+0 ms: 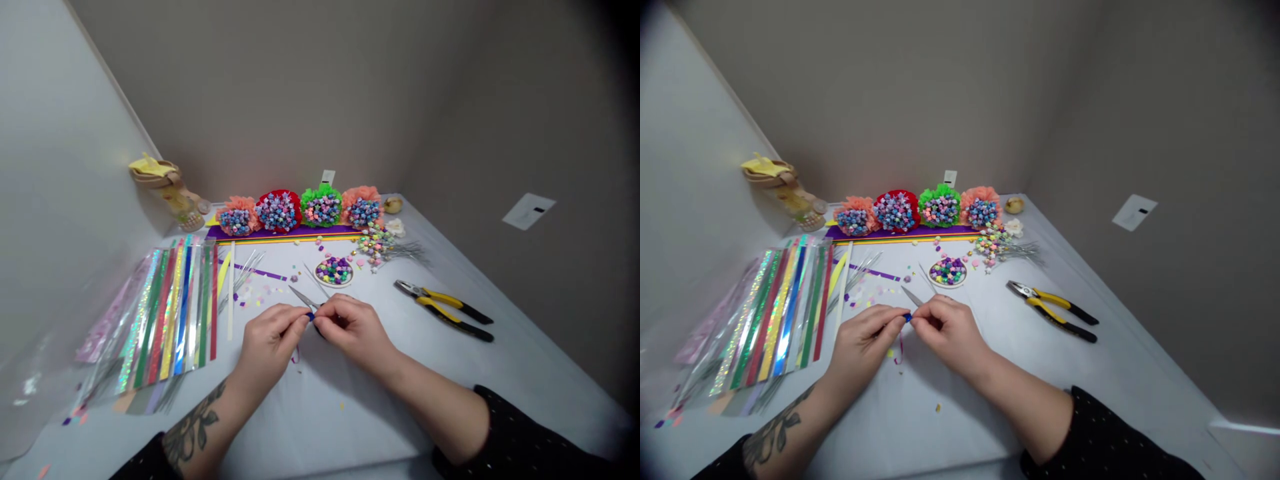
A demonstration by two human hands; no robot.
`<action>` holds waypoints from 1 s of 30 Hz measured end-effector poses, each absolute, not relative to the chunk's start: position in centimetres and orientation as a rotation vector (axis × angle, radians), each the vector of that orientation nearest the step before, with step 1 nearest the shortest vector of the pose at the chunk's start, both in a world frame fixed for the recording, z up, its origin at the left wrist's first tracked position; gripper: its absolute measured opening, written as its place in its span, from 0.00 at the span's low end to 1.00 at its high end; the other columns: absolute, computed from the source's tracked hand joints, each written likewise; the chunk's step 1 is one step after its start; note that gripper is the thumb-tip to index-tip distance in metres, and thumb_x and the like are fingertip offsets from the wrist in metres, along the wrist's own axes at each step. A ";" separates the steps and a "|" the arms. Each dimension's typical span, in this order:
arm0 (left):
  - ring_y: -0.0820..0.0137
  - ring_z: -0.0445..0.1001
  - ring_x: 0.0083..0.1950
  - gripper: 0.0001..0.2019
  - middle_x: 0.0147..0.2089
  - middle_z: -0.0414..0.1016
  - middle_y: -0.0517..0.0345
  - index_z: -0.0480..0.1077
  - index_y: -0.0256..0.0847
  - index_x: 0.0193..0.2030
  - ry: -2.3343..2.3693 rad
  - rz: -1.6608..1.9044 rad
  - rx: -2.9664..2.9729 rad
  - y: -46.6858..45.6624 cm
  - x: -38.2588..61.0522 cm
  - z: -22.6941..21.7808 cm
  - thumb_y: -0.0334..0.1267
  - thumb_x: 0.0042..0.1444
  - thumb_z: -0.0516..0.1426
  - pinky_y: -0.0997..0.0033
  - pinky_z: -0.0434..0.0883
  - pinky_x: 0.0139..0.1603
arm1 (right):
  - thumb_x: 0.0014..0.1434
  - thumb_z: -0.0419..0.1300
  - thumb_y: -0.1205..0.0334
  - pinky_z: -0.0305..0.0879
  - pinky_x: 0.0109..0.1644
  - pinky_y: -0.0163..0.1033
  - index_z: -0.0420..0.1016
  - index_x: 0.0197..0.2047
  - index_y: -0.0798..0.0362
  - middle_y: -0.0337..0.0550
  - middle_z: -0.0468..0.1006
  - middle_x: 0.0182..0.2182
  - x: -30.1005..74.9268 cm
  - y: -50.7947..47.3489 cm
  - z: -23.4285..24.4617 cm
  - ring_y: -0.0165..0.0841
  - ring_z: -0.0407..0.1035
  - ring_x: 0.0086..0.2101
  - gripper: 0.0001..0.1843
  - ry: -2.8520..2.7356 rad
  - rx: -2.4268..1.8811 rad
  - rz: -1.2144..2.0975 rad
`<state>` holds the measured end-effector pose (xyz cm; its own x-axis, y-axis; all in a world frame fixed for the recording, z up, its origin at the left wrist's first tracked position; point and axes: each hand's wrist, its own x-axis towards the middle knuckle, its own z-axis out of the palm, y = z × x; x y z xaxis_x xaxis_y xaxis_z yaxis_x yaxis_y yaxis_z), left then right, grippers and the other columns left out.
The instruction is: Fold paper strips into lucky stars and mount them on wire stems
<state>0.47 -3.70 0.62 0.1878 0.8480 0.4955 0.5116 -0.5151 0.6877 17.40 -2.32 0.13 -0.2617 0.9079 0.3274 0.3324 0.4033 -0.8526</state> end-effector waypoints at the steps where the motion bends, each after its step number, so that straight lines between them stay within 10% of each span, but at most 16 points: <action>1: 0.71 0.76 0.34 0.07 0.33 0.79 0.55 0.76 0.39 0.37 1.278 1.252 2.100 -3.7 0.5 0.6 0.32 0.57 0.55 0.74 0.73 0.36 | 0.54 0.58 0.68 0.61 0.29 0.33 0.73 0.27 0.53 0.39 0.72 0.23 17.4 -2.3 0.1 0.29 0.66 0.26 0.06 -1.800 -1.073 0.835; 25: 0.71 0.76 0.35 0.08 0.34 0.79 0.55 0.75 0.40 0.39 1.285 1.302 2.124 -3.6 0.8 -0.4 0.31 0.58 0.55 0.73 0.74 0.38 | 0.50 0.56 0.70 0.59 0.28 0.32 0.70 0.23 0.54 0.37 0.67 0.20 16.5 -2.6 -0.2 0.27 0.62 0.23 0.07 -1.733 -1.152 0.699; 30: 0.71 0.76 0.36 0.08 0.34 0.78 0.55 0.76 0.40 0.38 1.250 1.300 2.098 -3.5 0.7 0.0 0.30 0.57 0.55 0.73 0.74 0.38 | 0.51 0.57 0.62 0.56 0.26 0.32 0.71 0.24 0.55 0.36 0.67 0.19 16.7 -2.2 -0.1 0.27 0.60 0.22 0.07 -1.521 -1.161 1.170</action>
